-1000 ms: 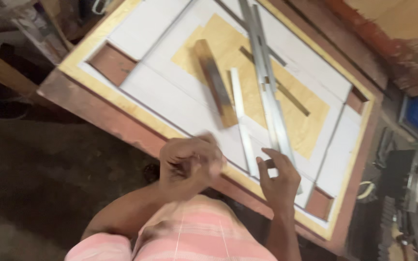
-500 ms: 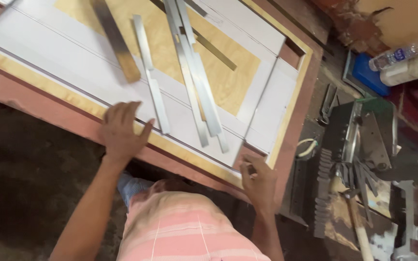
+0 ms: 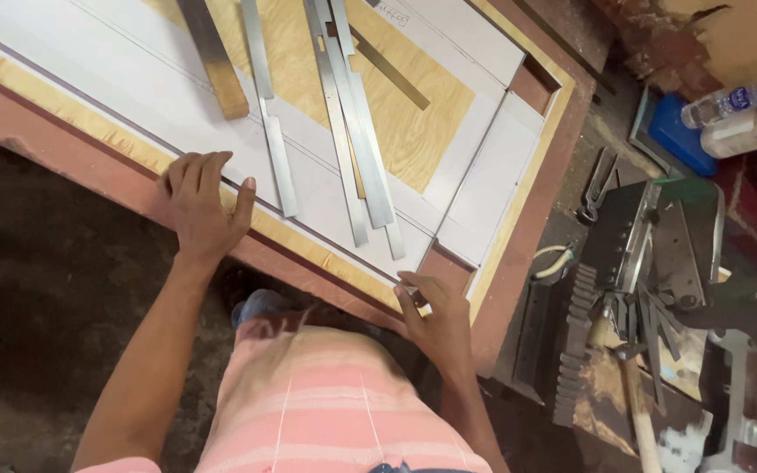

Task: The person assembles metal frame components on a workbench. They pick up metal strips, align them with a template, and use a hammer to tap them into place. The person repeatedly adjusts the pieces and hammers them to secure the assembly.

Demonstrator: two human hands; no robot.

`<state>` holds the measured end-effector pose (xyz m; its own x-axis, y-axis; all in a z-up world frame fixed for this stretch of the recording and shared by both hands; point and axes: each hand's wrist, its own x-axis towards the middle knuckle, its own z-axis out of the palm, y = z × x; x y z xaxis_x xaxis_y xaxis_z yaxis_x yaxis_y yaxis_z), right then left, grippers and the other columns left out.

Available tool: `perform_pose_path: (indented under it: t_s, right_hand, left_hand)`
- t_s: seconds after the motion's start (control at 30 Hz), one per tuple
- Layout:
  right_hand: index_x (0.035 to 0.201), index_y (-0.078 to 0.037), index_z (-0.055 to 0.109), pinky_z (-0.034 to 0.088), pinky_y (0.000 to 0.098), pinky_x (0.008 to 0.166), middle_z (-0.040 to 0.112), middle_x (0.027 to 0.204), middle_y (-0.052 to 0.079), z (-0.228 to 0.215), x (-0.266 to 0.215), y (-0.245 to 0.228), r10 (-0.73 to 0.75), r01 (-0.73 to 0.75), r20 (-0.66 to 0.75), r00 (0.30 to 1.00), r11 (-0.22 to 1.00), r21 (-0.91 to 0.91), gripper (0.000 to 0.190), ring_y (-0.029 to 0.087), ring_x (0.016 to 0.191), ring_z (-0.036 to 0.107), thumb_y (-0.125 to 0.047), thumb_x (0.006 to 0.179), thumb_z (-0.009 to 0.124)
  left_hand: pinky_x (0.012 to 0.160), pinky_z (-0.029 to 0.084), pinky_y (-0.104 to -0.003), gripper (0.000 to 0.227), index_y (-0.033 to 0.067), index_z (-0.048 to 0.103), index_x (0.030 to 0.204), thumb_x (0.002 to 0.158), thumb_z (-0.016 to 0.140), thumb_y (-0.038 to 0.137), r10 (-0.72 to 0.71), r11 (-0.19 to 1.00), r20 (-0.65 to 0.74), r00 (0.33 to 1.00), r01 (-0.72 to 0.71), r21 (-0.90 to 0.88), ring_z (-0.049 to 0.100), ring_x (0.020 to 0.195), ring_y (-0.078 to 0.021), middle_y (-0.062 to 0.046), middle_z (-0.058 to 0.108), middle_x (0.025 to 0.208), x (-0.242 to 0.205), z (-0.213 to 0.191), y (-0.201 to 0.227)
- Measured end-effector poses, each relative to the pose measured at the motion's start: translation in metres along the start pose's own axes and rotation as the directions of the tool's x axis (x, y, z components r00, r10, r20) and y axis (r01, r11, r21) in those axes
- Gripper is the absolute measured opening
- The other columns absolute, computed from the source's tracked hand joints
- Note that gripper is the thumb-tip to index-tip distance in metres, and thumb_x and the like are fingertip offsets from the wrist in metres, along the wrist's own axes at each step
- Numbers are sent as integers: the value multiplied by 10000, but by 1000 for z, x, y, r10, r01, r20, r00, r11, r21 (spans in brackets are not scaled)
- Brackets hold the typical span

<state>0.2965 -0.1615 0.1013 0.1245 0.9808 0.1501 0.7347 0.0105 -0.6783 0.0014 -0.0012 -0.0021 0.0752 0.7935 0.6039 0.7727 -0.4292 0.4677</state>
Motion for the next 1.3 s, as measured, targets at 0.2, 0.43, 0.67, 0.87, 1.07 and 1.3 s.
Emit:
perform_pose_path:
  t_s: [0.2, 0.43, 0.67, 0.87, 1.07, 1.3]
  right_hand:
    - [1121, -83, 773, 577, 360, 649, 766, 913, 109, 33, 59, -3, 59, -39, 118, 991, 986, -161, 285, 236, 695, 717, -252, 892, 772]
    - [1409, -64, 532, 536, 499, 824, 624, 1239, 244, 86, 168, -1, 55, 4, 114, 992, 887, -461, 815, 429, 1056, 623, -432, 761, 863]
    - [1331, -62, 608, 552, 459, 867, 666, 1191, 189, 82, 183, 6, 306, -217, 163, 938, 885, -412, 766, 371, 1044, 671, -386, 699, 896]
    - [1255, -57, 678, 561, 444, 873, 726, 1152, 153, 73, 200, 15, 297, -197, 183, 937, 885, -422, 622, 347, 1025, 706, -319, 722, 864]
    - [1328, -4, 599, 534, 479, 865, 635, 1250, 260, 76, 170, 8, 172, -89, 169, 970, 907, -413, 743, 431, 1057, 652, -274, 711, 915]
    - [1317, 1, 587, 598, 420, 773, 694, 1107, 231, 64, 184, 6, 312, -235, 270, 911, 930, -281, 705, 368, 897, 732, -137, 670, 830]
  left_hand:
    - [984, 374, -487, 403, 108, 659, 1325, 977, 709, 303, 90, 981, 42, 995, -96, 166, 554, 1147, -297, -105, 663, 1178, 30, -8, -2]
    - [797, 407, -511, 684, 143, 549, 1512, 962, 736, 502, -286, 954, 381, 879, 227, 194, 573, 835, -363, -218, 588, 958, 128, 42, -57]
    - [751, 544, -486, 857, 15, 447, 1554, 828, 801, 301, -325, 945, 348, 879, 318, 80, 629, 900, -427, -302, 499, 1181, 159, 104, -71]
    - [840, 544, -505, 864, -38, 433, 1536, 903, 838, 388, -141, 984, 176, 974, 157, -80, 602, 1051, -480, -312, 491, 1295, 171, 98, -53]
    - [823, 547, -514, 740, 35, 522, 1439, 829, 822, 326, -184, 983, 413, 892, 176, 57, 608, 1068, -434, -232, 527, 1295, 69, 42, 15]
    - [847, 573, -443, 783, -44, 460, 1485, 803, 800, 133, -258, 922, 453, 853, 358, -149, 629, 1030, -430, -309, 429, 1364, 59, 57, 35]
